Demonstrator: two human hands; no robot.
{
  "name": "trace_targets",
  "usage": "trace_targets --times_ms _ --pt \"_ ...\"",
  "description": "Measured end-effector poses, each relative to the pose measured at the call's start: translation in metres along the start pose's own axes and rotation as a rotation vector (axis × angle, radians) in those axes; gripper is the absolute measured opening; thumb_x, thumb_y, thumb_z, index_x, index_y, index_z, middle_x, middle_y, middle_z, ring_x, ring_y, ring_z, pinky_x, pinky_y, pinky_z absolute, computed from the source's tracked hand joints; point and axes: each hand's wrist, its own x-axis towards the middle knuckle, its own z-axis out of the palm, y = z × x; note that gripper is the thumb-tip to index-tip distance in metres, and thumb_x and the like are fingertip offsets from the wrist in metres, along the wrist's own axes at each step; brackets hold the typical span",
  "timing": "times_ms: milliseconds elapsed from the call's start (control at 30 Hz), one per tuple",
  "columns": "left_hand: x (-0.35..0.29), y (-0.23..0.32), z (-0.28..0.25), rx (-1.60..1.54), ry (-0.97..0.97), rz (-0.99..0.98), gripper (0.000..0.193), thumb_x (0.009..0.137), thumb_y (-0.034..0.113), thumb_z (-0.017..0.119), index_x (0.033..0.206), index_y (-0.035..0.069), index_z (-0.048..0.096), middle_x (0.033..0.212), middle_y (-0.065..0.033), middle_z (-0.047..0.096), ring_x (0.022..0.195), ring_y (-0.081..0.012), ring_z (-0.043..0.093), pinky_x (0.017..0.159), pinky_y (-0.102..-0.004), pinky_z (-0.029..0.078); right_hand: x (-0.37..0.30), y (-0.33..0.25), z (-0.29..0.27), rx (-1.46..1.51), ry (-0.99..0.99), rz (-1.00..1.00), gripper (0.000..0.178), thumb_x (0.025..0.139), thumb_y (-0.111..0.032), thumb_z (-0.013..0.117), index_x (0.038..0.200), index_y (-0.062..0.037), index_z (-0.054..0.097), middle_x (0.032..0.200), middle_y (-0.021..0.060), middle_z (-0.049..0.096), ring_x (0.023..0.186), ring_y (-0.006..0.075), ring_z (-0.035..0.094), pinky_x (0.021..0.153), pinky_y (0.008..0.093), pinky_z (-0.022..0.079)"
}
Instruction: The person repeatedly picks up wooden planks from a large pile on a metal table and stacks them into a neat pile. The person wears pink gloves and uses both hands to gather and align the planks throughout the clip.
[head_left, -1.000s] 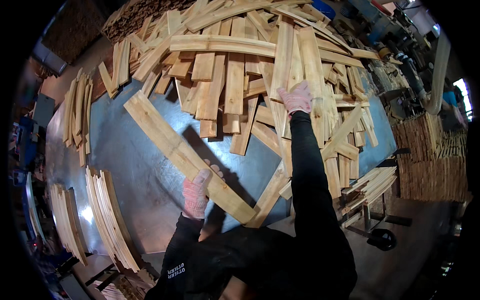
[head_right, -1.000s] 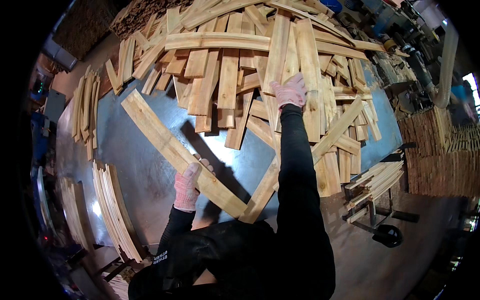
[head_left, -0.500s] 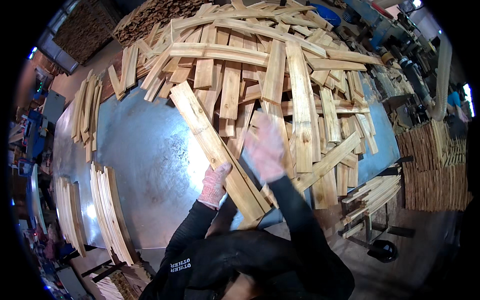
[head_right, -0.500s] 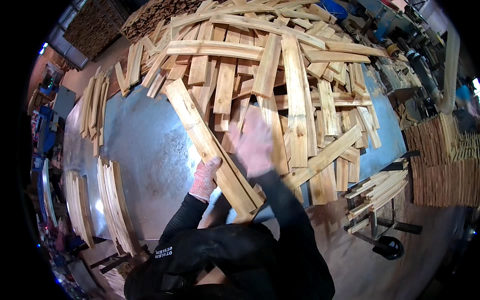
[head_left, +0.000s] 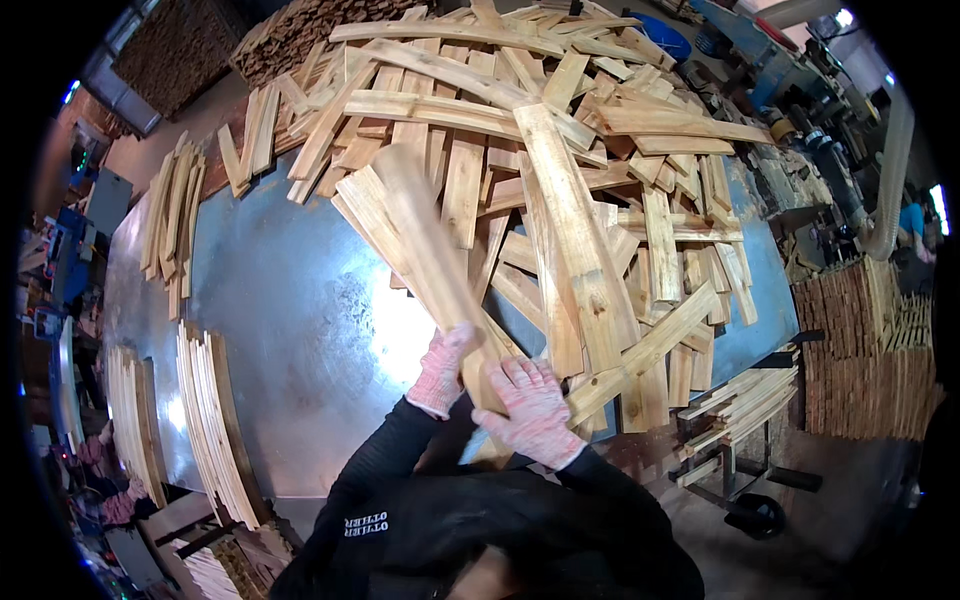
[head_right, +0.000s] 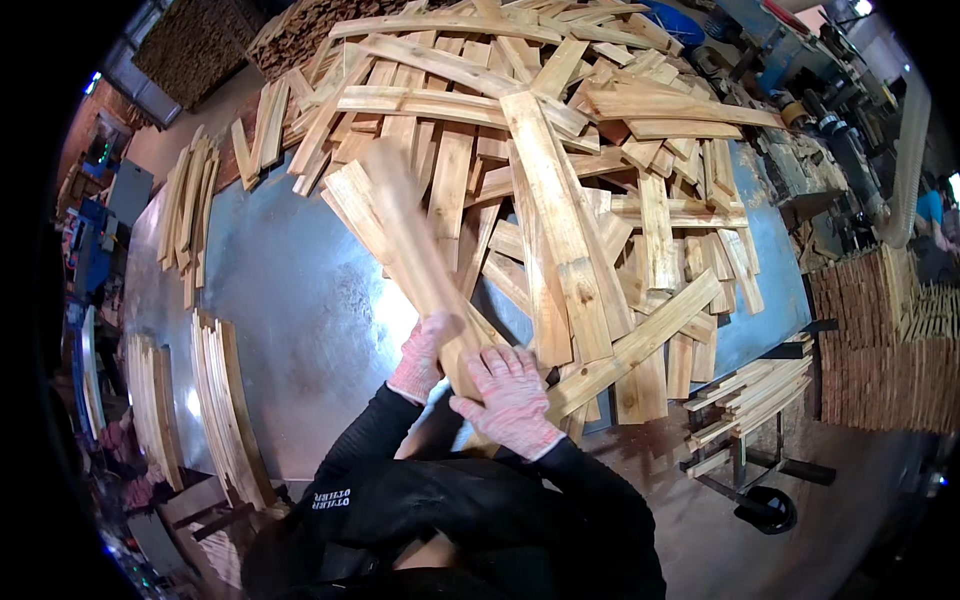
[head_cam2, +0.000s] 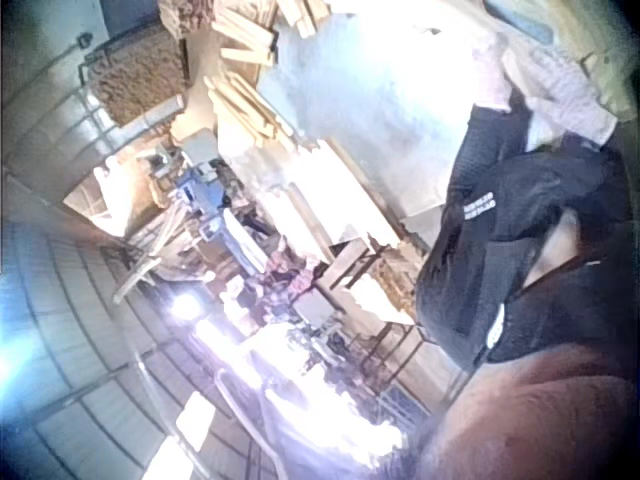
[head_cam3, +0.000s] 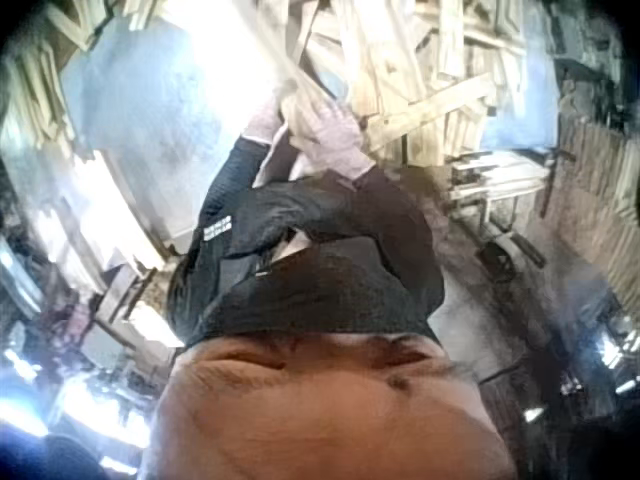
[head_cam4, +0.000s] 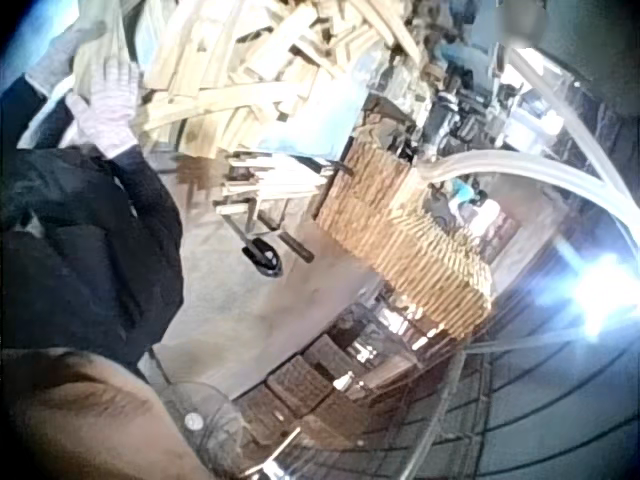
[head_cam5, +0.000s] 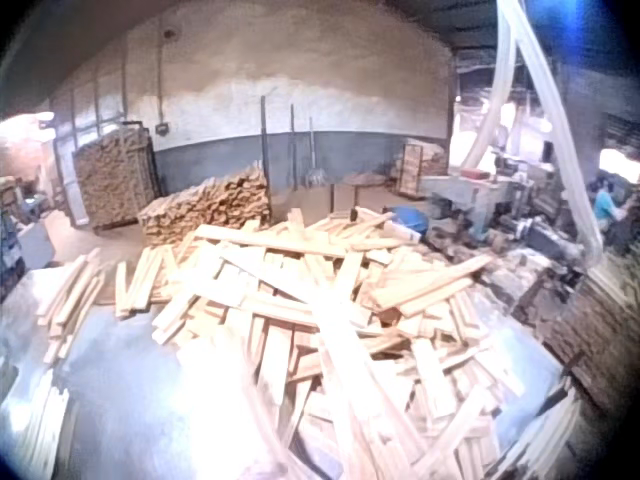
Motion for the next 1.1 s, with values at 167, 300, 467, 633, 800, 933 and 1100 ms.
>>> trace_targets --times_ms 167,300,467,633,800,933,1100 --pt "-0.007 -0.002 0.013 -0.021 0.074 -0.008 0.052 0.086 0.006 0.071 0.133 0.004 0.050 0.113 -0.0070 0.063 0.100 -0.0201 0.063 0.086 -0.0347 0.055 0.099 0.109 -0.031 -0.297 0.367 0.558 0.090 0.083 -0.052 0.069 0.153 -0.0076 0.033 0.148 0.0225 0.044 0.132 0.0437 0.045 0.112 0.0520 0.035" --pt "-0.018 0.008 0.015 0.029 0.040 0.073 0.054 0.090 0.019 0.072 0.137 0.006 0.048 0.121 -0.0065 0.059 0.113 -0.0204 0.058 0.096 -0.0377 0.051 0.123 0.153 -0.028 -0.136 0.256 0.677 0.081 0.083 -0.037 0.073 0.150 -0.0071 0.037 0.141 0.0231 0.050 0.122 0.0427 0.053 0.104 0.0518 0.043" --pt "-0.010 -0.024 -0.049 -0.280 0.083 0.034 0.060 0.093 0.034 0.072 0.138 0.003 0.048 0.127 -0.0086 0.061 0.109 -0.0247 0.063 0.099 -0.0400 0.053 0.090 0.014 -0.010 -0.095 0.075 0.047 0.068 0.088 -0.040 0.066 0.143 -0.0063 0.047 0.126 0.0227 0.057 0.110 0.0392 0.059 0.092 0.0483 0.051" --pt "-0.013 -0.007 -0.031 -0.151 0.226 0.139 0.045 0.091 0.021 0.073 0.127 0.000 0.059 0.116 -0.0093 0.069 0.105 -0.0220 0.067 0.096 -0.0374 0.053 0.150 0.104 -0.045 -0.305 0.392 0.493 0.082 0.086 -0.046 0.068 0.151 -0.0050 0.038 0.145 0.0257 0.046 0.131 0.0430 0.048 0.109 0.0496 0.041" --pt "-0.004 -0.008 -0.022 -0.194 0.274 0.047 0.033 0.092 0.015 0.071 0.119 -0.003 0.064 0.106 -0.0090 0.071 0.101 -0.0203 0.068 0.092 -0.0362 0.055 0.170 0.184 -0.051 0.046 0.192 0.737 0.091 0.085 -0.039 0.071 0.155 -0.0028 0.026 0.147 0.0273 0.046 0.133 0.0403 0.049 0.110 0.0447 0.041" --pt "-0.013 -0.007 -0.019 -0.371 0.211 0.068 0.038 0.095 0.026 0.068 0.122 0.000 0.061 0.112 -0.0116 0.069 0.104 -0.0243 0.067 0.093 -0.0405 0.056 0.128 0.058 -0.032 0.510 -0.121 0.378 0.093 0.081 -0.043 0.074 0.152 -0.0014 0.032 0.134 0.0276 0.054 0.121 0.0376 0.058 0.103 0.0435 0.048" --pt "-0.044 0.032 -0.011 -0.040 -0.016 0.230 0.089 0.092 0.051 0.068 0.155 0.004 0.024 0.148 -0.0138 0.044 0.134 -0.0277 0.048 0.108 -0.0407 0.045 0.113 -0.024 -0.007 0.294 -0.154 0.131 0.116 0.073 -0.049 0.078 0.156 0.0026 0.015 0.142 0.0306 0.043 0.128 0.0455 0.048 0.109 0.0490 0.039"
